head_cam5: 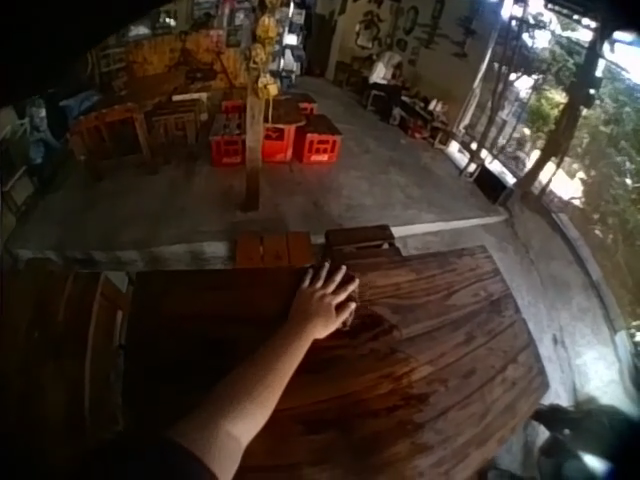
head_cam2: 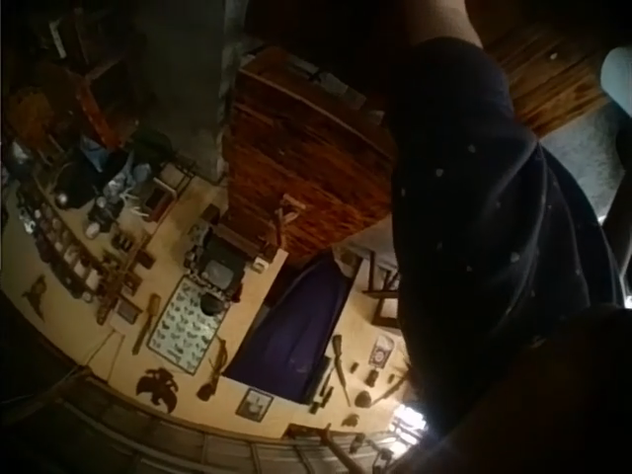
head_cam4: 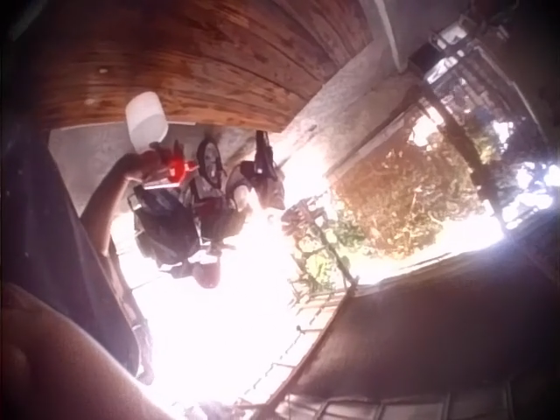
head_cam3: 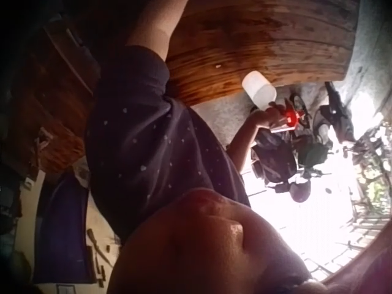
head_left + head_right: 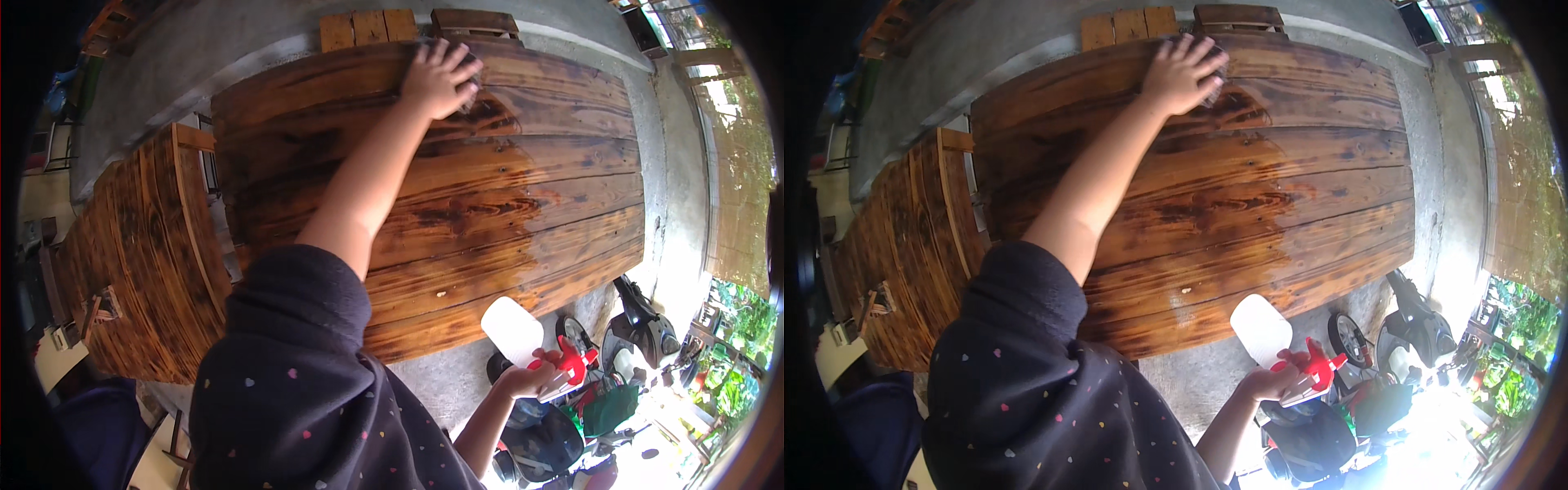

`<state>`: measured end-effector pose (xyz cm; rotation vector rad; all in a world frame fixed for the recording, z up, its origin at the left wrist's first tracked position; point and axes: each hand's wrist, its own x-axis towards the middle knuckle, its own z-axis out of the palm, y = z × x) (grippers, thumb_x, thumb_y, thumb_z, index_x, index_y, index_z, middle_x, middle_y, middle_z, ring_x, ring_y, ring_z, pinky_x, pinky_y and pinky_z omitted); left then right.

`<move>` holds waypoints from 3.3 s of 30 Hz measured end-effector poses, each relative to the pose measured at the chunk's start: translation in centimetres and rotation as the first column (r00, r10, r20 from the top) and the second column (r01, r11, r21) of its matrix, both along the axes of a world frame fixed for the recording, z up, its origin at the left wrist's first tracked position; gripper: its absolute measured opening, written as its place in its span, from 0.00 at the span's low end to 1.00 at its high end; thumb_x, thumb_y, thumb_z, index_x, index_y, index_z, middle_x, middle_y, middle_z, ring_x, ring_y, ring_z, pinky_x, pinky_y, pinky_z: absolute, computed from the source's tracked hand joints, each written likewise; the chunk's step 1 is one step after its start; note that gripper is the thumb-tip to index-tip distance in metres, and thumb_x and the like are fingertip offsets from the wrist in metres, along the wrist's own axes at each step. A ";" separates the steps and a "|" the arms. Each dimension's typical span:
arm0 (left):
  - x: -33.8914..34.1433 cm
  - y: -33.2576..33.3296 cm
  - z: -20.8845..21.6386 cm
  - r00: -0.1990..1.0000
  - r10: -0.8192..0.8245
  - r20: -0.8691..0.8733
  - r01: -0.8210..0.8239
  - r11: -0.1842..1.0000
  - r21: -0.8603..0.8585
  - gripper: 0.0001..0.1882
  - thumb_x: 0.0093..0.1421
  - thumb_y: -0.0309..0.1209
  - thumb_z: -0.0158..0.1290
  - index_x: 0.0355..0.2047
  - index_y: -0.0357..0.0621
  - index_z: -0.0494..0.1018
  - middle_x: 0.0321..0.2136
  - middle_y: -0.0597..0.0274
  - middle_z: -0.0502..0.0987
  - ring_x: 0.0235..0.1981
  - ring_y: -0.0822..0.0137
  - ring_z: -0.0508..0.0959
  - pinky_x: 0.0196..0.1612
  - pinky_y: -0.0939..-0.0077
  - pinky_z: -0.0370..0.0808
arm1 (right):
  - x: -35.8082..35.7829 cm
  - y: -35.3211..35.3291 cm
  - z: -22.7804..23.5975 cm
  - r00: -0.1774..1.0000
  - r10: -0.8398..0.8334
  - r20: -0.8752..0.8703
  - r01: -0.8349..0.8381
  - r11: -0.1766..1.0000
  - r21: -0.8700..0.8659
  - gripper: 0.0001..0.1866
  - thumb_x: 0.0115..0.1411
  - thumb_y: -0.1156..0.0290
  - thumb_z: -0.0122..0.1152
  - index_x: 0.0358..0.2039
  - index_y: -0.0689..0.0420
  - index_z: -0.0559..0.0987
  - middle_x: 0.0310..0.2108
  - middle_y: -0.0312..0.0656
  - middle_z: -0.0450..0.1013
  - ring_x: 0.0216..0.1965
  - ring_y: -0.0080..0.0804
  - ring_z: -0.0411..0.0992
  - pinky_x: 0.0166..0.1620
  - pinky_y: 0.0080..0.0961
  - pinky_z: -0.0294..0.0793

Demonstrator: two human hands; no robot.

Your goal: Cleaning wooden tables and stools using a spray bottle and a cloth.

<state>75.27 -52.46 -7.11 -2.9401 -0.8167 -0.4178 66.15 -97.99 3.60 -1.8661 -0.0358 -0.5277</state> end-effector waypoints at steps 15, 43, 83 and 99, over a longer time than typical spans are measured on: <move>-32.3 4.1 -0.7 0.799 0.600 -0.046 -0.599 0.800 0.018 0.29 0.68 0.54 0.30 0.69 0.71 0.48 0.70 0.59 0.47 0.69 0.47 0.48 0.67 0.48 0.44 | -0.3 1.8 0.8 0.999 0.034 -0.029 -0.032 0.995 0.090 0.21 0.45 0.77 0.43 0.42 0.61 0.72 0.32 0.38 0.69 0.25 0.23 0.62 0.27 0.19 0.65; -39.2 -23.5 2.6 0.987 0.103 -0.124 -0.126 0.973 -0.192 0.30 0.67 0.46 0.39 0.68 0.63 0.51 0.69 0.54 0.46 0.69 0.45 0.46 0.66 0.44 0.44 | -6.2 -2.0 1.2 0.998 0.060 0.005 -0.060 0.982 0.179 0.22 0.52 0.77 0.44 0.50 0.64 0.67 0.45 0.43 0.72 0.26 0.24 0.67 0.27 0.20 0.69; -39.4 -37.0 1.2 0.963 0.188 -0.192 -0.204 0.976 -0.070 0.29 0.68 0.48 0.36 0.69 0.68 0.48 0.70 0.61 0.44 0.69 0.47 0.46 0.66 0.43 0.45 | -7.1 -22.7 -0.8 0.678 0.679 -0.282 -0.713 0.700 -0.029 0.14 0.51 0.73 0.62 0.39 0.62 0.76 0.28 0.52 0.74 0.30 0.51 0.73 0.36 0.39 0.72; -34.2 -39.1 0.5 0.835 0.452 -0.312 -0.495 0.866 -0.069 0.29 0.70 0.45 0.30 0.70 0.66 0.44 0.71 0.60 0.40 0.70 0.49 0.43 0.66 0.41 0.42 | 10.3 -23.7 -5.8 0.828 0.315 -0.463 -0.374 0.927 -0.040 0.12 0.56 0.67 0.63 0.23 0.61 0.74 0.17 0.47 0.71 0.19 0.37 0.71 0.25 0.33 0.68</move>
